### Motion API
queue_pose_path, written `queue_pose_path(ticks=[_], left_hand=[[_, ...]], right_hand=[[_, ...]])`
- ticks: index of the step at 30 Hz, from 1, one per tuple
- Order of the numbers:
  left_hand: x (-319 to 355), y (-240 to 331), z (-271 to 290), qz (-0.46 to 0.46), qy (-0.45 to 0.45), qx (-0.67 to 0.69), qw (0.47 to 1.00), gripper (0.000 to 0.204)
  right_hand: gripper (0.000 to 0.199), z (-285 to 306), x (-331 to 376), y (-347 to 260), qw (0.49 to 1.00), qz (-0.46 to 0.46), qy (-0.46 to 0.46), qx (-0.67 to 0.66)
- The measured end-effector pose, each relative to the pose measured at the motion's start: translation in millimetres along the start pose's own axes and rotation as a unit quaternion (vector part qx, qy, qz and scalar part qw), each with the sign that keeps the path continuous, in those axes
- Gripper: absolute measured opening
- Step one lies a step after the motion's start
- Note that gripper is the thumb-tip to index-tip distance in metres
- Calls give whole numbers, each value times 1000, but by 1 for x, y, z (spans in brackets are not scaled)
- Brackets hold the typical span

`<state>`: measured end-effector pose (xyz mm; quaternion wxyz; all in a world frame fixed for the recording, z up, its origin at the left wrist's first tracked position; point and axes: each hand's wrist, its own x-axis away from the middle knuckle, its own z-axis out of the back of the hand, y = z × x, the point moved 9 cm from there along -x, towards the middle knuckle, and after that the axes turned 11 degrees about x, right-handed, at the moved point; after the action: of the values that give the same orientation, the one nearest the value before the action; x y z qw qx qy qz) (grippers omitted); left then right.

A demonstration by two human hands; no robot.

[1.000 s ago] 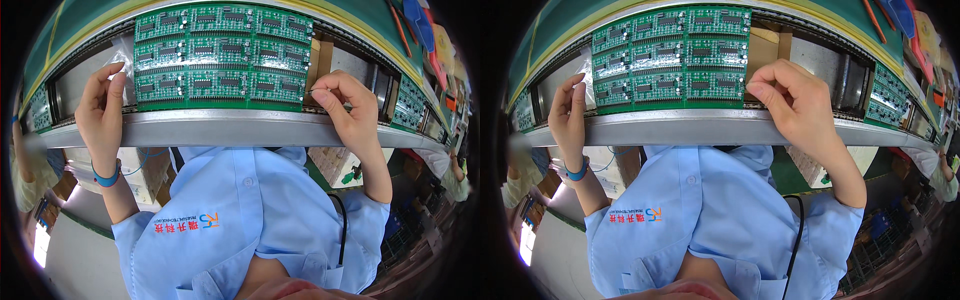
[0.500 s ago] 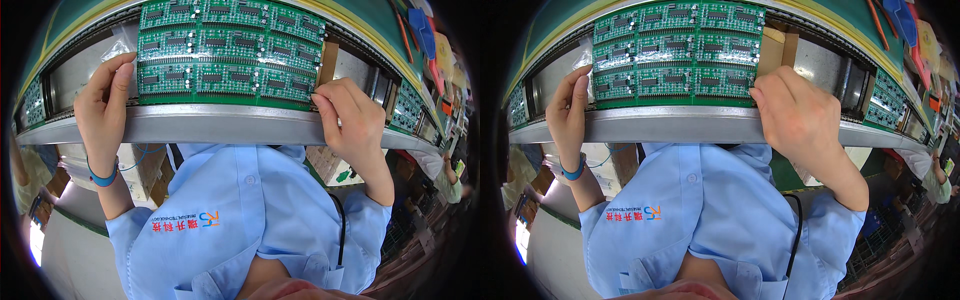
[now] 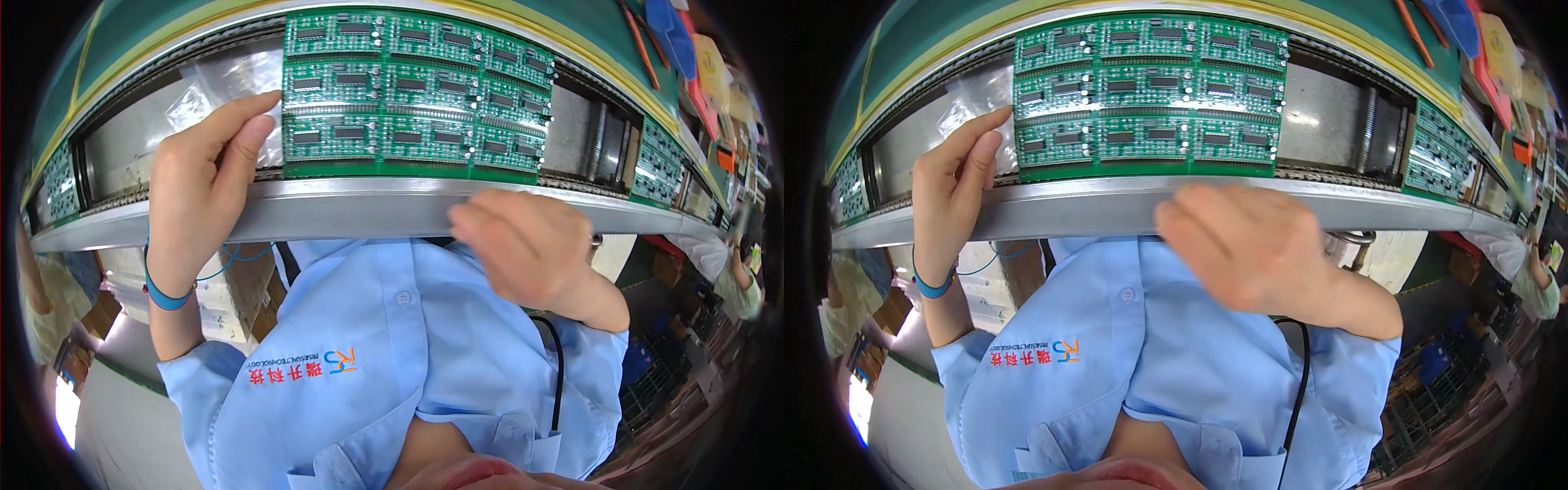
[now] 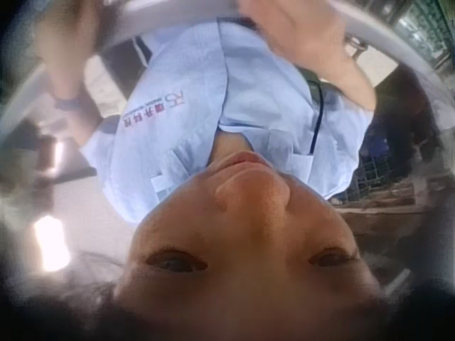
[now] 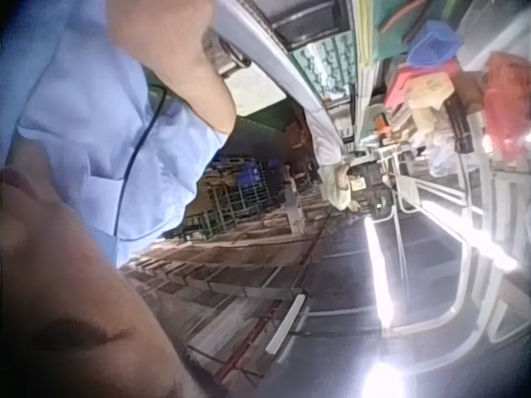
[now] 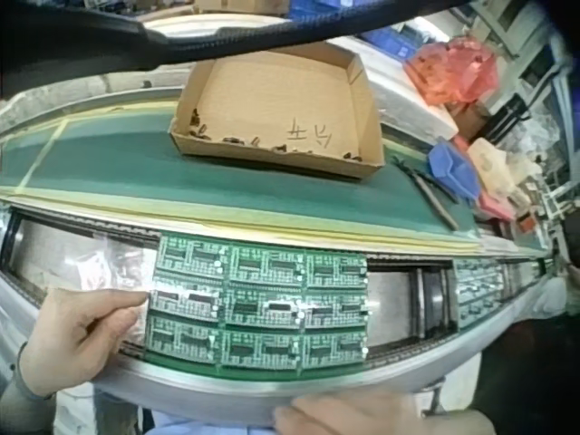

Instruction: Assembling electronic components onto green printed circuit boards on a factory assembly line.

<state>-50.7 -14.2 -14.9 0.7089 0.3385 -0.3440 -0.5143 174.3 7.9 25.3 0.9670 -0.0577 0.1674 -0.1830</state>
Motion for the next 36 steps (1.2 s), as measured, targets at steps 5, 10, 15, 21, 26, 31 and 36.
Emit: queue_pose_path(ticks=[5,10,15,21,26,31,36], left_hand=[[-16,47,-44,-145,-87,-95,981,20],[-22,82,-86,-249,-163,-159,941,15],[-28,104,-120,-331,-199,-150,910,21],[-28,122,-141,-391,-219,-116,886,16],[-28,110,-134,-386,-207,-122,891,18],[-34,72,-113,-292,-224,-155,917,25],[-35,46,-108,-228,-249,-158,928,25]], right_hand=[[33,-6,-5,-23,1000,16,-18,5],[39,-17,0,-23,995,13,-12,99],[42,-12,9,-3,986,-53,-72,143],[43,-7,29,18,972,-107,-93,188],[44,-4,40,29,966,-144,-95,191],[50,6,55,44,958,-193,-89,194],[54,16,77,60,936,-255,-86,228]])
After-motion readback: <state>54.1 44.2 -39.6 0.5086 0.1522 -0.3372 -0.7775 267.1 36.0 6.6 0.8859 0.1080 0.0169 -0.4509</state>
